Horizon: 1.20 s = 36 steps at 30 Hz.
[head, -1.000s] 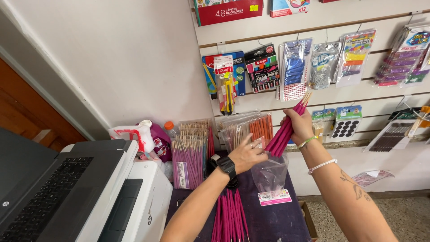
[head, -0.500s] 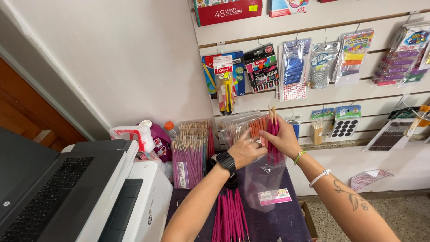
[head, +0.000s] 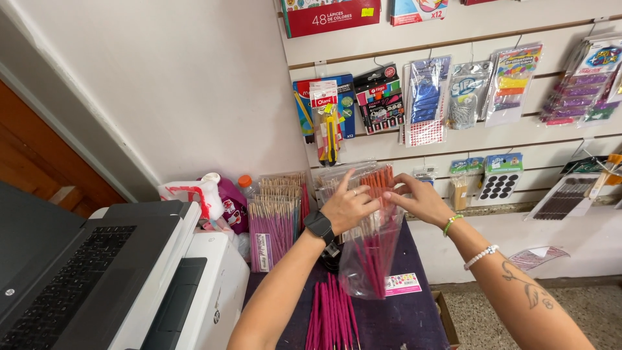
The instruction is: The person opens a plastic bag of pink incense sticks, removes them, and places them on a table. They then gather the sticks into bundles and place them back into the bag, repeating the process until the bag is full. Finally, they seal the bag and place it on the table.
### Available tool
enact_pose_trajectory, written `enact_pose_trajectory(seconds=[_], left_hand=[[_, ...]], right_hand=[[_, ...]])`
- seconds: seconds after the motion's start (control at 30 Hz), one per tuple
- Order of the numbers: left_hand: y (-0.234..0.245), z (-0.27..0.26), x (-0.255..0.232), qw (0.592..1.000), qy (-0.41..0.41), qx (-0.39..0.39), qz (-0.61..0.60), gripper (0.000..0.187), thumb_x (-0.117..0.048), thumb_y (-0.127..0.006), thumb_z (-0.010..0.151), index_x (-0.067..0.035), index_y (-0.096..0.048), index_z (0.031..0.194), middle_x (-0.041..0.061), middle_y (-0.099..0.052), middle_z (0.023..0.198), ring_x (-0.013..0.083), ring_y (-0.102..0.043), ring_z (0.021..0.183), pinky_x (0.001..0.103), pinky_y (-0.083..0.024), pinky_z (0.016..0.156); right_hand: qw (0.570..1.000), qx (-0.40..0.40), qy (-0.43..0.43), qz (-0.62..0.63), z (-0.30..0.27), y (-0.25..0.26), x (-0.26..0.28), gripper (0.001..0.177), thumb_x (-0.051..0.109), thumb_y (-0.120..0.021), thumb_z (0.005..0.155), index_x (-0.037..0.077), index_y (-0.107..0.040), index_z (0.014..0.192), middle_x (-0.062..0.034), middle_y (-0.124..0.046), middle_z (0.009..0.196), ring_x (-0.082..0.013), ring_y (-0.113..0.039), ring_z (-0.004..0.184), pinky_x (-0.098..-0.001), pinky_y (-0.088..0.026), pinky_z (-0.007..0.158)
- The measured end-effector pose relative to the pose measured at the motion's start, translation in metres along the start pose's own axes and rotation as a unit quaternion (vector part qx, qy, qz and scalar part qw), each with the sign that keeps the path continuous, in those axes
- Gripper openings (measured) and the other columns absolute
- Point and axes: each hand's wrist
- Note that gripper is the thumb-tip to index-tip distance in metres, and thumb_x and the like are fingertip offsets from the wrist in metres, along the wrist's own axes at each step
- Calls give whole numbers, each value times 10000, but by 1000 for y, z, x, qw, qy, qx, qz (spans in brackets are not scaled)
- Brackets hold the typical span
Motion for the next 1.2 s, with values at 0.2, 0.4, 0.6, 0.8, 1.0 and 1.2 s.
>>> enact_pose_trajectory(seconds=[0.2,0.4,0.6,0.8,1.0,1.2], left_hand=[[9,9,16,999,-28,-13,19,153,-200,-588,1009,-190,-606,858,2,-609,716,191,-683,980,652,-405,1120],[45,43,29,996,-61,-45,52,190,-205,-591,1022,-163,-628,841,12,-560,701,193,-649,941,568,-461,1082],[66,65,15,992,-98,-67,50,251,-145,-568,1030,-130,-609,782,19,-534,682,198,-639,882,439,-519,1009],[53,52,31,991,-104,-56,61,246,-103,-634,971,-108,-592,728,31,-506,627,207,-608,790,425,-518,956],[32,34,41,998,-49,-22,34,219,-197,-680,965,-135,-619,764,19,-529,619,195,-593,790,412,-500,953],[14,-1,45,997,-1,82,-9,192,-290,-707,927,-139,-642,828,-5,-610,661,174,-609,899,373,-485,933]], right_hand=[[986,74,67,-137,-5,15,12,557,382,-804,800,133,-596,1252,-86,-833,1044,-336,-769,1016,-616,-391,1094],[941,-29,183,-284,-18,12,2,282,234,-744,848,202,-594,1085,-25,-787,930,-271,-748,1029,-555,-380,1152],[900,-119,262,-326,-19,7,-18,36,225,-710,888,228,-674,895,8,-757,903,-221,-721,1056,-549,-398,1145],[876,-175,256,-370,-12,17,-13,29,264,-723,892,253,-696,890,44,-751,920,-174,-702,1097,-480,-420,1133],[876,-208,247,-359,10,14,-39,32,273,-703,926,255,-680,910,69,-733,985,-172,-703,1057,-429,-497,1041],[901,-177,199,-342,13,9,-35,35,237,-692,932,236,-664,952,55,-662,1142,-255,-721,1025,-422,-578,905]])
Point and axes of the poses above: each hand's wrist, its own z-axis towards the middle knuckle, its own y-axis out of the back of the hand, x = y × z
